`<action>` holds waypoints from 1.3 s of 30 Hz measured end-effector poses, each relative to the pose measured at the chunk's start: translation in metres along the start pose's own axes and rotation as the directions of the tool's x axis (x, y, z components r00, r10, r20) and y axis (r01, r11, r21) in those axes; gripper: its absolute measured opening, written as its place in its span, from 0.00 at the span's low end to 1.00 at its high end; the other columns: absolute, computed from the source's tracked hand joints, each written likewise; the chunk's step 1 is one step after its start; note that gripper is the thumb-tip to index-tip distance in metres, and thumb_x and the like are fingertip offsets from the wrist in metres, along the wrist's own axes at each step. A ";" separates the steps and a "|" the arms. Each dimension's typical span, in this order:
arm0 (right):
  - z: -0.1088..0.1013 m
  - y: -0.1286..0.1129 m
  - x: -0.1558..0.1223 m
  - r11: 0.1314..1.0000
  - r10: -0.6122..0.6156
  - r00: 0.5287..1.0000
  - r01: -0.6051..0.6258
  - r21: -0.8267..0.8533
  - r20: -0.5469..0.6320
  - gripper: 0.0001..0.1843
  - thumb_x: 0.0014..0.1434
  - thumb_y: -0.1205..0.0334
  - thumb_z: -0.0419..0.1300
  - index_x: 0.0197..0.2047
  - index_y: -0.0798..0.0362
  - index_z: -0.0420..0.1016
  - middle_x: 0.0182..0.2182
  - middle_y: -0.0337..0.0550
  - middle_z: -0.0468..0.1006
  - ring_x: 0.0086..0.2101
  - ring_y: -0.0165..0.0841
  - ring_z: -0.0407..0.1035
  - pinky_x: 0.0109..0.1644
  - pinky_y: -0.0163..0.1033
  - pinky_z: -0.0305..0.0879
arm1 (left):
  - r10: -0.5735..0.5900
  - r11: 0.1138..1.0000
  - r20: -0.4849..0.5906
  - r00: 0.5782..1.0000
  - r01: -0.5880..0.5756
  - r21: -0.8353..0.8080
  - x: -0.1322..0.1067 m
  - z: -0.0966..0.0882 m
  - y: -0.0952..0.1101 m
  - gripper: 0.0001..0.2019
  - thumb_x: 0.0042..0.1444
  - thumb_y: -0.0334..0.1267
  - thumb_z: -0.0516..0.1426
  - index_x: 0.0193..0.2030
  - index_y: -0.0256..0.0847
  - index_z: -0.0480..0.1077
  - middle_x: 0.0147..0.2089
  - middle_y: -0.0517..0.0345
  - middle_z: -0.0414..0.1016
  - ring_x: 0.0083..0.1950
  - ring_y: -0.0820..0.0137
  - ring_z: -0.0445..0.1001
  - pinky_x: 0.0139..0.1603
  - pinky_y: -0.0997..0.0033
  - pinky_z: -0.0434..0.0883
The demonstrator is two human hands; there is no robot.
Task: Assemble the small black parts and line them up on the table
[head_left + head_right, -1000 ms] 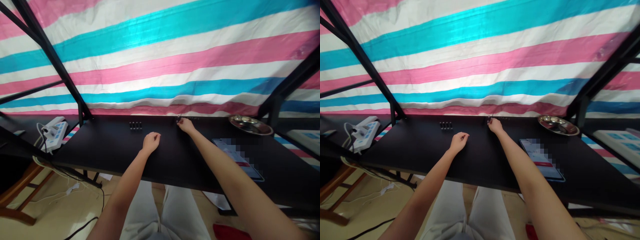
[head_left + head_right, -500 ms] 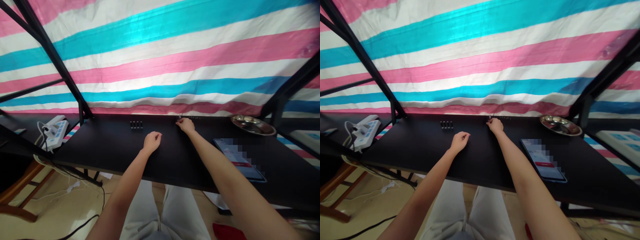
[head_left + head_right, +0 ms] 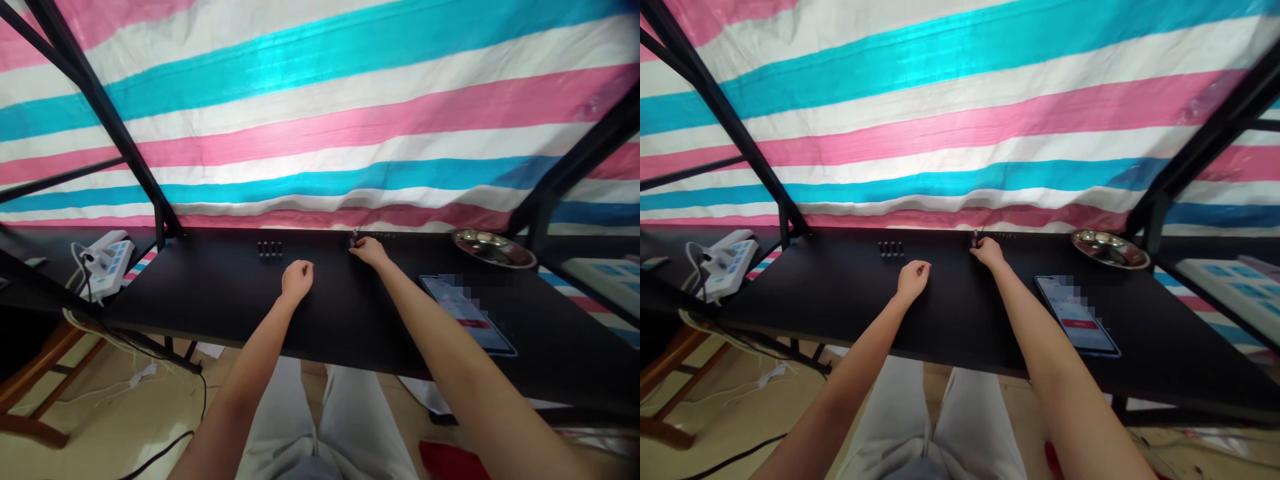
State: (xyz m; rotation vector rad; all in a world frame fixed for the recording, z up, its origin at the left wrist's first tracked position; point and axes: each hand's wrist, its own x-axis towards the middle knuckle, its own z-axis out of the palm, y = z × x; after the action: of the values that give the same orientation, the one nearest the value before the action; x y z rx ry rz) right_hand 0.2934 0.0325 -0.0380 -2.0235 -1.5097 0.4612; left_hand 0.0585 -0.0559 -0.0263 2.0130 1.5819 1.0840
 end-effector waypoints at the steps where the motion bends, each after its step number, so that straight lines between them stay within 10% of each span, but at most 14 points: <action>1: -0.001 0.000 -0.005 0.999 0.009 1.000 -0.008 0.031 -0.019 0.16 0.43 0.60 0.64 0.37 0.58 0.73 0.33 0.50 0.76 0.36 0.39 0.71 0.41 0.41 0.63 | -0.010 1.000 -0.004 1.000 0.010 0.003 0.000 0.000 0.000 0.11 0.55 0.35 0.50 0.33 0.38 0.74 0.32 0.54 0.73 0.32 0.71 0.69 0.36 0.73 0.65; 13: 0.018 -0.025 -0.100 0.801 -0.133 0.919 0.321 0.506 -0.372 0.17 0.50 0.57 0.53 0.41 0.56 0.71 0.30 0.46 0.74 0.29 0.33 0.67 0.39 0.41 0.64 | -0.275 0.960 -0.132 0.952 0.280 0.024 0.008 -0.025 0.005 0.25 0.56 0.33 0.50 0.61 0.38 0.55 0.39 0.49 0.74 0.43 0.62 0.72 0.45 0.65 0.64; 22: 0.018 -0.028 -0.110 0.817 -0.232 0.916 0.366 0.446 -0.327 0.15 0.51 0.59 0.50 0.40 0.55 0.71 0.30 0.46 0.75 0.28 0.34 0.67 0.38 0.41 0.64 | -0.355 0.874 0.114 0.928 0.286 0.392 0.044 -0.060 0.009 0.33 0.54 0.38 0.52 0.65 0.35 0.45 0.52 0.36 0.69 0.52 0.52 0.69 0.50 0.57 0.64; 30: 0.019 -0.027 -0.110 0.821 -0.261 0.919 0.373 0.433 -0.296 0.15 0.52 0.59 0.50 0.40 0.54 0.71 0.30 0.45 0.75 0.29 0.34 0.67 0.38 0.41 0.64 | -0.231 0.855 0.111 0.967 0.148 0.497 0.050 -0.048 -0.002 0.13 0.57 0.32 0.47 0.46 0.34 0.66 0.46 0.38 0.71 0.48 0.54 0.71 0.45 0.59 0.66; 35: 0.021 -0.027 -0.110 0.813 -0.272 0.920 0.376 0.445 -0.281 0.15 0.52 0.57 0.51 0.40 0.54 0.72 0.30 0.45 0.75 0.29 0.34 0.68 0.39 0.41 0.64 | -0.150 0.987 0.164 0.975 0.157 -0.027 0.042 -0.026 -0.006 0.09 0.58 0.31 0.48 0.41 0.37 0.67 0.37 0.51 0.75 0.24 0.75 0.71 0.29 0.74 0.66; 39: 0.022 -0.032 -0.114 0.783 -0.327 0.917 0.399 0.477 -0.230 0.18 0.54 0.51 0.51 0.41 0.54 0.71 0.32 0.46 0.75 0.32 0.35 0.69 0.40 0.41 0.64 | -0.173 0.782 0.243 0.955 0.283 -0.555 0.024 -0.009 -0.001 0.11 0.58 0.33 0.48 0.46 0.35 0.65 0.40 0.50 0.75 0.16 0.82 0.65 0.17 0.80 0.55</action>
State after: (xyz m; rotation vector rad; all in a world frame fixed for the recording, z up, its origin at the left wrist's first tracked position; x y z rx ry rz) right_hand 0.2223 -0.0643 -0.0421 -1.2817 -1.4545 0.4923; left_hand 0.0534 -0.0343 -0.0129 1.4142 1.1650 1.0878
